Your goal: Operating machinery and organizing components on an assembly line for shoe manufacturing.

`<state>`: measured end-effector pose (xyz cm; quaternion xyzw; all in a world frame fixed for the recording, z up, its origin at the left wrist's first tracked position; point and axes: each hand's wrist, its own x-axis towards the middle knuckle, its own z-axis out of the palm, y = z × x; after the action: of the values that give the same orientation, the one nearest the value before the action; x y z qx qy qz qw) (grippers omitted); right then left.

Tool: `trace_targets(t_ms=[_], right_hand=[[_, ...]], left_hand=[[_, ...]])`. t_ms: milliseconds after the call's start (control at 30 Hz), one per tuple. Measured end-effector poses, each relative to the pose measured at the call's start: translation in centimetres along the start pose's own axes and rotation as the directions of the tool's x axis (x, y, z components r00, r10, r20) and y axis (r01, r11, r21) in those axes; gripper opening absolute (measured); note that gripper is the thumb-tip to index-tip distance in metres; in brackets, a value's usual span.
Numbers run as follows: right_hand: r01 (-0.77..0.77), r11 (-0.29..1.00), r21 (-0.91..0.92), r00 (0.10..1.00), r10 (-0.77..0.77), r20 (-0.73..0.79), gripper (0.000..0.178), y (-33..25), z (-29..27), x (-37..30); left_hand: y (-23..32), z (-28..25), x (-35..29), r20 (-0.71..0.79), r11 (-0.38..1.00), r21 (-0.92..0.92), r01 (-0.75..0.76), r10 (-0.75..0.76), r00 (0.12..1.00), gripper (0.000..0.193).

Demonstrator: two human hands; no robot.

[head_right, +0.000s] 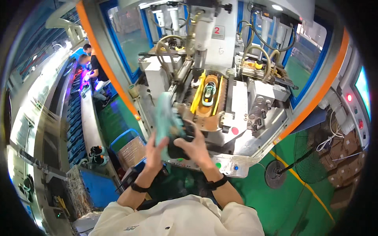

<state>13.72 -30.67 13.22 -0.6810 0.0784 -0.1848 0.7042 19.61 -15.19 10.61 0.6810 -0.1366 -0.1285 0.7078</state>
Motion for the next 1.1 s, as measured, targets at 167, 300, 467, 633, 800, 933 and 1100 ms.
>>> trace_targets(t_ms=[167, 300, 467, 633, 800, 933, 1100], right_hand=[[-0.021, 0.995, 0.099, 0.86, 0.069, -0.505, 0.061, 4.7, -12.4, 1.5], [0.079, 0.996, -0.039, 0.739, -0.085, -0.669, 0.058, 3.5, -18.3, 1.0], [-0.037, 0.968, -0.249, 0.573, -0.183, -0.799, 0.058, 1.7, -21.7, -0.4], [-0.17, 0.871, -0.461, 0.566, -0.297, -0.769, 0.049, 2.1, -25.1, 2.7], [-0.337, 0.694, -0.636, 0.794, -0.153, -0.588, 0.038, 0.7, -28.6, 16.9], [-0.436, 0.459, -0.774, 0.89, 0.096, -0.445, 0.053, 1.9, -26.7, 29.2], [-0.467, 0.227, -0.855, 0.873, 0.273, -0.404, 0.052, 12.1, -16.8, 38.6]], left_hand=[[-2.8, 9.9, 11.6, 0.318, 0.993, -0.089, 0.083, -0.051, 0.947, 0.071], [-9.6, 16.2, 26.2, 0.11, 0.895, 0.443, -0.051, 0.003, 0.994, 0.075], [-14.8, 23.0, 34.5, 0.038, 0.747, 0.656, 0.107, -0.173, 0.984, 0.101], [-16.9, 23.7, 37.6, -0.046, 0.715, 0.682, 0.153, -0.167, 0.985, 0.068], [-15.3, 18.0, 34.5, 0.103, 0.807, -0.147, 0.572, -0.563, 0.82, 0.035], [-7.1, 10.8, 23.3, 0.474, 0.613, -0.433, 0.661, -0.468, 0.745, 0.027], [-1.3, -2.7, 12.5, 0.29, 0.844, -0.083, 0.529, -0.487, 0.824, 0.046]])
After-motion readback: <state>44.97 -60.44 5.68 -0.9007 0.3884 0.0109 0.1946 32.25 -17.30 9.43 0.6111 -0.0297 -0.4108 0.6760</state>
